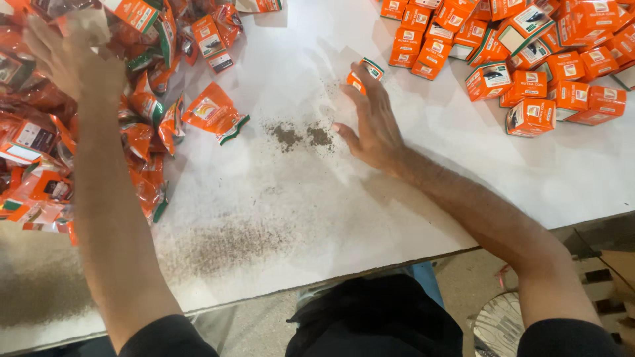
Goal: The person picks up small orange product boxes from a pile on the table, folds their flaps closed by hand, and places the finished boxes onto a growing stack of closed boxes. They repeat this cycle continuously, occasionally brushing debris aside on the table surface.
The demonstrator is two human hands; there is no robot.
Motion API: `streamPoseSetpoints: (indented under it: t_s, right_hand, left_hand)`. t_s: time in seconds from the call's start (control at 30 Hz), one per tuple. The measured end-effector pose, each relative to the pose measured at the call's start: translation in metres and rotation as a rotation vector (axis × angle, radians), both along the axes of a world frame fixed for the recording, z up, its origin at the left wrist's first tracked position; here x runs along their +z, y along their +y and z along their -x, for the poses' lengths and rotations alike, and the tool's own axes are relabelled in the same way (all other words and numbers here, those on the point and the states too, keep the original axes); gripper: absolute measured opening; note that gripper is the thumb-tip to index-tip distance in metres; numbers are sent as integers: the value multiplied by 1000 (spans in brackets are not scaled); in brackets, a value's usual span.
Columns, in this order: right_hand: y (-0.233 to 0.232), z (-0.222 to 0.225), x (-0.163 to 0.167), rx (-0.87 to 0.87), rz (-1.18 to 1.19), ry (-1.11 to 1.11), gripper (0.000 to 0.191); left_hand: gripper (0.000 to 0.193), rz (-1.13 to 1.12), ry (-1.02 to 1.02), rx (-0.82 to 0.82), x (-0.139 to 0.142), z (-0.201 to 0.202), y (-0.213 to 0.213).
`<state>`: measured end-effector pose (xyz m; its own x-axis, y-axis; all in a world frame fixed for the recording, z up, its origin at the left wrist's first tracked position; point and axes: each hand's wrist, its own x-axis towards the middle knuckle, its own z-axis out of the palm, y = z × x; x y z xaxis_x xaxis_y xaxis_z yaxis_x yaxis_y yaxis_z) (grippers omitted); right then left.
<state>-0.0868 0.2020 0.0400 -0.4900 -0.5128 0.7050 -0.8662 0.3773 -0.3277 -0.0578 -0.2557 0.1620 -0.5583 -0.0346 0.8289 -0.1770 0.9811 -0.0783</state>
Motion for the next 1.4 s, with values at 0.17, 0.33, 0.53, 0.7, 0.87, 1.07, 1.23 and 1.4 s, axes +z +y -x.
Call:
streamPoseSetpoints:
  t_s: [0.17, 0.33, 0.53, 0.7, 0.87, 1.07, 1.23, 1.4]
  right_hand:
    - [-6, -10, 5, 79, 22, -74, 66]
    - [-22, -37, 11, 228, 13, -238, 94]
    - [-19, -39, 11, 201, 73, -674, 74]
    - [-16, -31, 3, 223, 42, -487, 62]
    - [-13, -26, 3, 288, 82, -338, 61]
    - [-7, -20, 6, 224, 90, -588, 61]
    - [-6, -17, 5, 288, 137, -744, 60]
    - [-5, -15, 3, 240, 77, -566, 63]
  left_hand:
    - [30, -375, 335, -481, 7, 7, 34]
    - [40, -242, -93, -625, -66, -59, 193]
    - [59, -429, -374, -613, -97, -80, 242]
    - [80, -28, -199, -90, -94, -64, 163]
    - [37, -536, -609, -292, -102, -64, 144]
    - [55, -947, -205, -939, -103, -92, 213]
    - [63, -555, -170, -996, -106, -80, 247]
    - [54, -216, -221, -731, -101, -69, 253]
